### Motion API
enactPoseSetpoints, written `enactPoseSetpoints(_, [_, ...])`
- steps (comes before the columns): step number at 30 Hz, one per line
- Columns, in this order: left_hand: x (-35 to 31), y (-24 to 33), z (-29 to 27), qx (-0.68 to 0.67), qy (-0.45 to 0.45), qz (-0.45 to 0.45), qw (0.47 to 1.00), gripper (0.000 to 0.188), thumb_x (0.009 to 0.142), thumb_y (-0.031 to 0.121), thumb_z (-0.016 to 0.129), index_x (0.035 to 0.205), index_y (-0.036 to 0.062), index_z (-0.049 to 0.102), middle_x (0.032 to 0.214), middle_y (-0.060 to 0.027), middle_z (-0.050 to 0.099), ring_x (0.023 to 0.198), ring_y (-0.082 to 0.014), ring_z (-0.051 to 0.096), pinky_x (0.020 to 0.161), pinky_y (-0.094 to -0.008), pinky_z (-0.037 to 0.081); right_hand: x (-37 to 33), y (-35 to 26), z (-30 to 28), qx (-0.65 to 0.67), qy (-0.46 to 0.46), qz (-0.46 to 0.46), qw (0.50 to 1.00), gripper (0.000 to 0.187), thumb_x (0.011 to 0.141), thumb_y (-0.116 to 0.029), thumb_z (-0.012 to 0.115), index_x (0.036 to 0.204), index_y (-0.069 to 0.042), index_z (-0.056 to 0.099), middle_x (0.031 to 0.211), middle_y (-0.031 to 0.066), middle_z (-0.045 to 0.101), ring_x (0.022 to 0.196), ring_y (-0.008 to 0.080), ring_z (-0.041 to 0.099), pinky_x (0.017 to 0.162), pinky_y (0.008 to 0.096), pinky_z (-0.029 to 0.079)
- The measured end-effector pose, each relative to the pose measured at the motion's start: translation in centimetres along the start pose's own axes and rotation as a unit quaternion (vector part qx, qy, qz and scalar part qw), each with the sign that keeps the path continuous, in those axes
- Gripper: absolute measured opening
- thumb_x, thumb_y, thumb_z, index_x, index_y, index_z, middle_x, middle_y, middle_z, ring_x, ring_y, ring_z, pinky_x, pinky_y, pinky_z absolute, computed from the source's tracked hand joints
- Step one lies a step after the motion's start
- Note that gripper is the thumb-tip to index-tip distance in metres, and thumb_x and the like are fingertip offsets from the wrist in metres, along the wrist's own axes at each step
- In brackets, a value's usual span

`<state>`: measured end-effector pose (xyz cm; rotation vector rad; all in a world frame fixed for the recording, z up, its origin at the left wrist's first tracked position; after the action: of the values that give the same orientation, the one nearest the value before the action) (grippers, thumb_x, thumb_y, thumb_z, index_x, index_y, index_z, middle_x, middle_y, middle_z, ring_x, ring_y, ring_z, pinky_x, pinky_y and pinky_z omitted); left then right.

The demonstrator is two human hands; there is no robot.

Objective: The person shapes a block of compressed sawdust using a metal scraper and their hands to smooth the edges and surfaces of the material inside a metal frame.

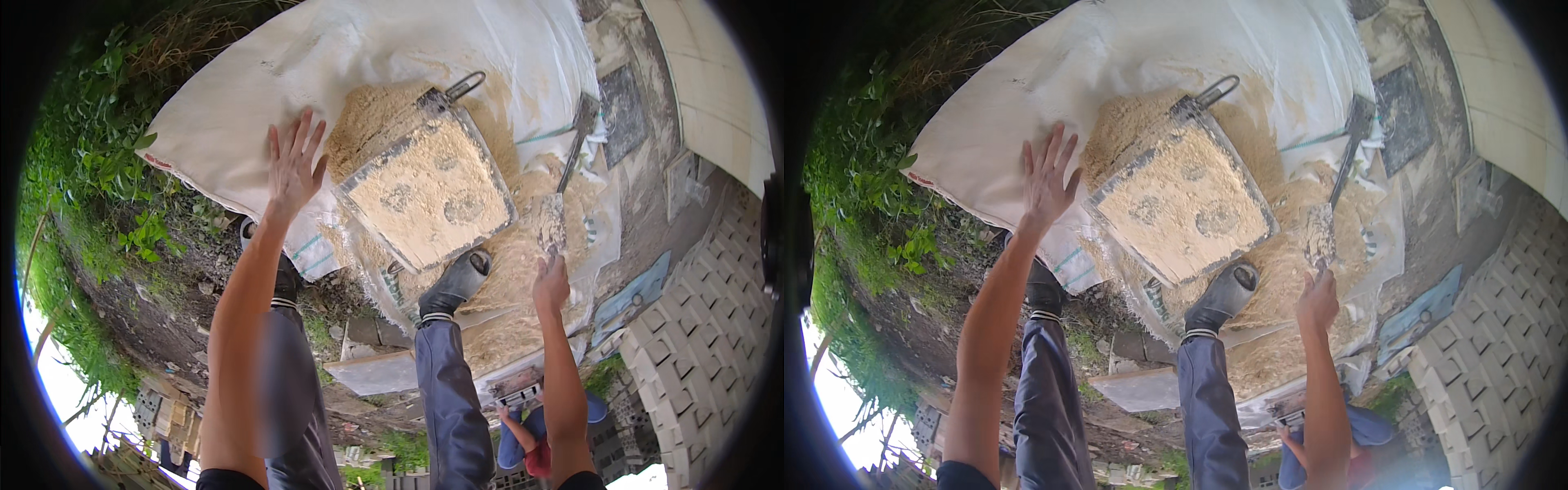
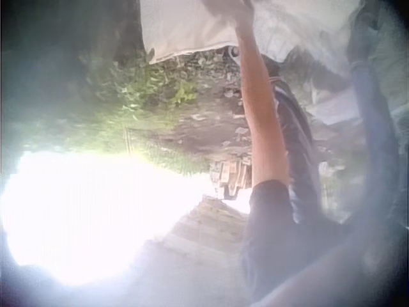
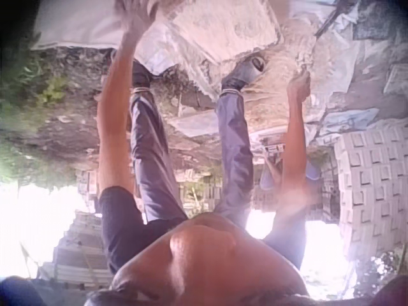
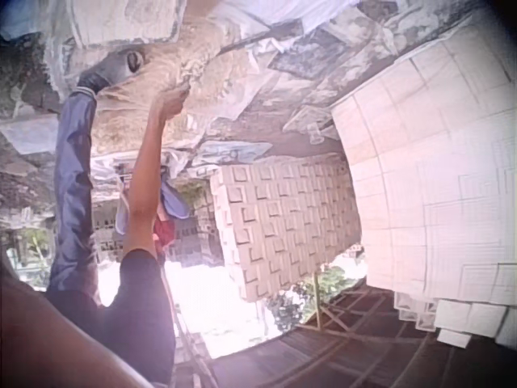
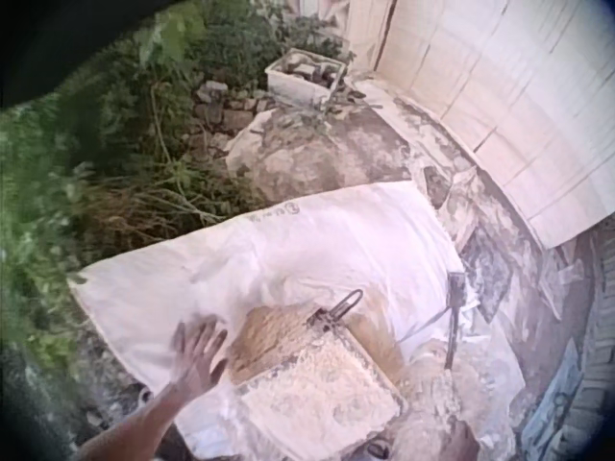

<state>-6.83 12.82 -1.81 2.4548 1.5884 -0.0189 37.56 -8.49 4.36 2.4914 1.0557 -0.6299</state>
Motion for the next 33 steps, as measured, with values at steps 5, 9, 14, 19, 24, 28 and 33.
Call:
enactPoseSetpoints(5, [7.8, -5.0, -2.2, -0.003, 0.195, -0.083, 0.977, 0.079, 0.077, 0.032, 0.07, 0.143, 0.0121, 0.03, 0.148, -0.0177, 0.024, 0.135, -0.0366, 0.027, 0.108, -0.0564, 0.021, 3.3, -4.5, -8.7, 0.088, 0.167, -0.28, 0.941, 0.034, 0.094, -0.025, 0.053, 0.118, 0.0, 0.052, 0.107, 0.0199, 0.056, 0.097, 0.037, 0.055, 0.082, 0.0449, 0.044])
enactPoseSetpoints(9, [9.2, -7.9, -2.1, 0.018, 0.228, -0.165, 0.959, 0.095, 0.074, 0.052, 0.068, 0.147, 0.014, 0.02, 0.153, -0.0147, 0.015, 0.139, -0.0352, 0.019, 0.107, -0.0623, 0.016, 9.8, -19.9, -12.9, 0.077, 0.182, -0.473, 0.859, 0.031, 0.093, -0.021, 0.055, 0.114, 0.001, 0.054, 0.103, 0.0172, 0.058, 0.093, 0.0326, 0.054, 0.085, 0.0444, 0.039])
enactPoseSetpoints(14, [8.8, -10.4, 1.4, 0.062, -0.045, -0.31, 0.948, 0.107, 0.069, 0.062, 0.066, 0.149, 0.0186, 0.011, 0.156, -0.0021, 0.005, 0.142, -0.0313, 0.009, 0.104, -0.0689, 0.012, 11.4, -38.0, -11.9, -0.039, 0.143, -0.647, 0.748, 0.025, 0.087, -0.021, 0.059, 0.107, -0.006, 0.06, 0.097, 0.0058, 0.063, 0.095, 0.022, 0.055, 0.089, 0.0392, 0.036])
enactPoseSetpoints(19, [9.0, -12.5, 3.1, 0.004, 0.026, -0.249, 0.968, 0.103, 0.068, 0.058, 0.069, 0.148, 0.0185, 0.018, 0.156, 0.0028, 0.011, 0.142, -0.0315, 0.01, 0.103, -0.0692, 0.016, 11.3, -43.9, -5.5, -0.098, 0.136, -0.705, 0.689, 0.022, 0.087, -0.016, 0.057, 0.108, -0.008, 0.058, 0.099, 0.0056, 0.062, 0.098, 0.0221, 0.055, 0.09, 0.0425, 0.035])
enactPoseSetpoints(24, [8.7, -12.6, 3.0, -0.038, 0.055, -0.24, 0.968, 0.103, 0.065, 0.052, 0.074, 0.147, 0.019, 0.022, 0.155, 0.0044, 0.016, 0.143, -0.0278, 0.012, 0.106, -0.0672, 0.014, 12.8, -41.7, -2.5, -0.122, 0.08, -0.665, 0.733, 0.023, 0.089, -0.017, 0.055, 0.109, -0.006, 0.056, 0.102, 0.0074, 0.061, 0.101, 0.0245, 0.053, 0.089, 0.041, 0.034])
enactPoseSetpoints(28, [9.1, -12.0, 2.5, -0.041, 0.033, -0.253, 0.966, 0.103, 0.065, 0.051, 0.075, 0.147, 0.0202, 0.022, 0.155, 0.0062, 0.014, 0.143, -0.0264, 0.01, 0.107, -0.0658, 0.012, 13.7, -39.6, -2.6, -0.167, 0.036, -0.644, 0.746, 0.021, 0.089, -0.017, 0.055, 0.106, -0.005, 0.058, 0.097, 0.0071, 0.061, 0.1, 0.0244, 0.054, 0.09, 0.043, 0.035])
enactPoseSetpoints(33, [8.4, -10.1, 3.3, 0.056, 0.112, -0.204, 0.971, 0.083, 0.074, 0.044, 0.07, 0.14, 0.0123, 0.033, 0.145, -0.0014, 0.034, 0.134, -0.0283, 0.03, 0.106, -0.0581, 0.024, 14.4, -39.3, -3.6, -0.186, 0.066, -0.661, 0.724, 0.02, 0.089, -0.017, 0.055, 0.106, -0.005, 0.059, 0.096, 0.0072, 0.061, 0.099, 0.0246, 0.055, 0.091, 0.0434, 0.035])
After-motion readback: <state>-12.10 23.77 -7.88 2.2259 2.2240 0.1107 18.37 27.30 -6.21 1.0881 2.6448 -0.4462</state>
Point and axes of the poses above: each hand's wrist, its own x-axis towards the middle knuckle, its own z-axis out of the palm, y = z × x, the point moved 1 cm from there along x, towards the middle knuckle
